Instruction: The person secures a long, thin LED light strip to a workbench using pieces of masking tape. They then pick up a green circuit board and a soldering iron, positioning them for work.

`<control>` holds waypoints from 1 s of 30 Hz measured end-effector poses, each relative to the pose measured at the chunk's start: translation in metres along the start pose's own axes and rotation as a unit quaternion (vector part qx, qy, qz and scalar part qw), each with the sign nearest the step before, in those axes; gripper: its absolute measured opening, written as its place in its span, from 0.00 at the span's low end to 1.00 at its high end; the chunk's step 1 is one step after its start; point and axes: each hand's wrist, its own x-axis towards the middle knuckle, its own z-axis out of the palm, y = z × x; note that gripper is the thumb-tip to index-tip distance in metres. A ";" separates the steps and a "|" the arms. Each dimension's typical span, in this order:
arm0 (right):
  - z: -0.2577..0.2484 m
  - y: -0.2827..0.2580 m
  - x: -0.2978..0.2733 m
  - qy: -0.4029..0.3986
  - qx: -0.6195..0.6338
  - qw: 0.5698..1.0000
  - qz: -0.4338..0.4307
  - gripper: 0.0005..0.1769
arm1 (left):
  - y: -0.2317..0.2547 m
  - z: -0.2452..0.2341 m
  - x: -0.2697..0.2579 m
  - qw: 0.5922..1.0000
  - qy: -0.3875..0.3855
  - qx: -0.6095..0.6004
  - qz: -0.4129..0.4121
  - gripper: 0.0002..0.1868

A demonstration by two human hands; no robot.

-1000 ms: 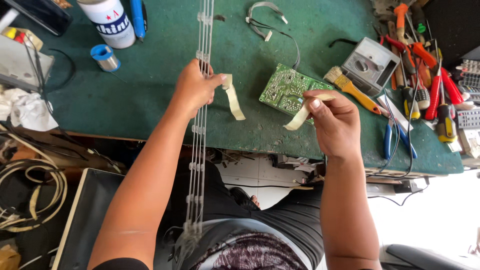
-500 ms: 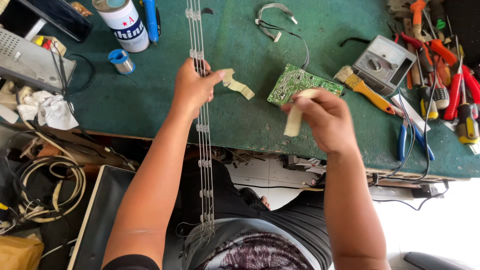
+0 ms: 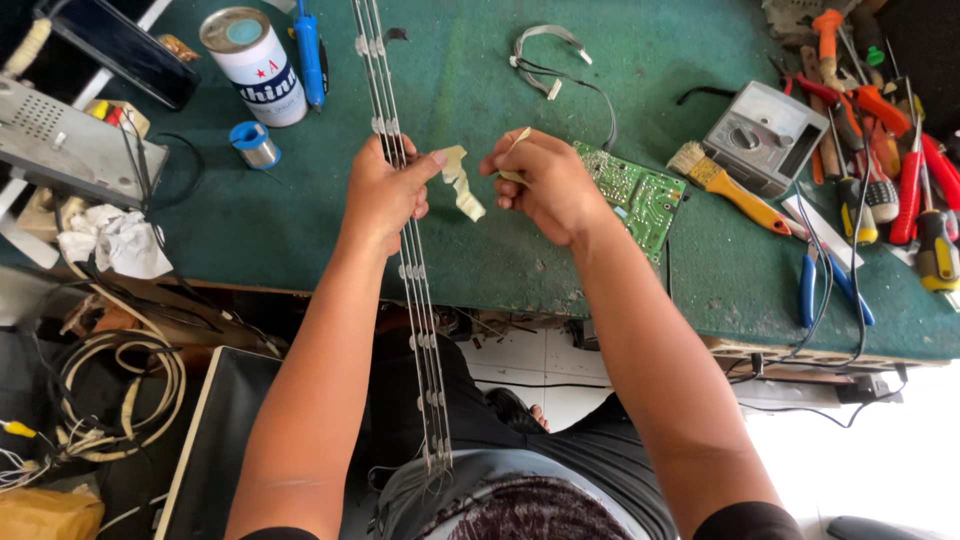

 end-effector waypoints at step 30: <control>-0.005 -0.048 0.115 0.070 -0.448 0.891 -0.038 0.18 | 0.077 0.000 -0.069 0.997 -0.075 -0.010 0.003 0.24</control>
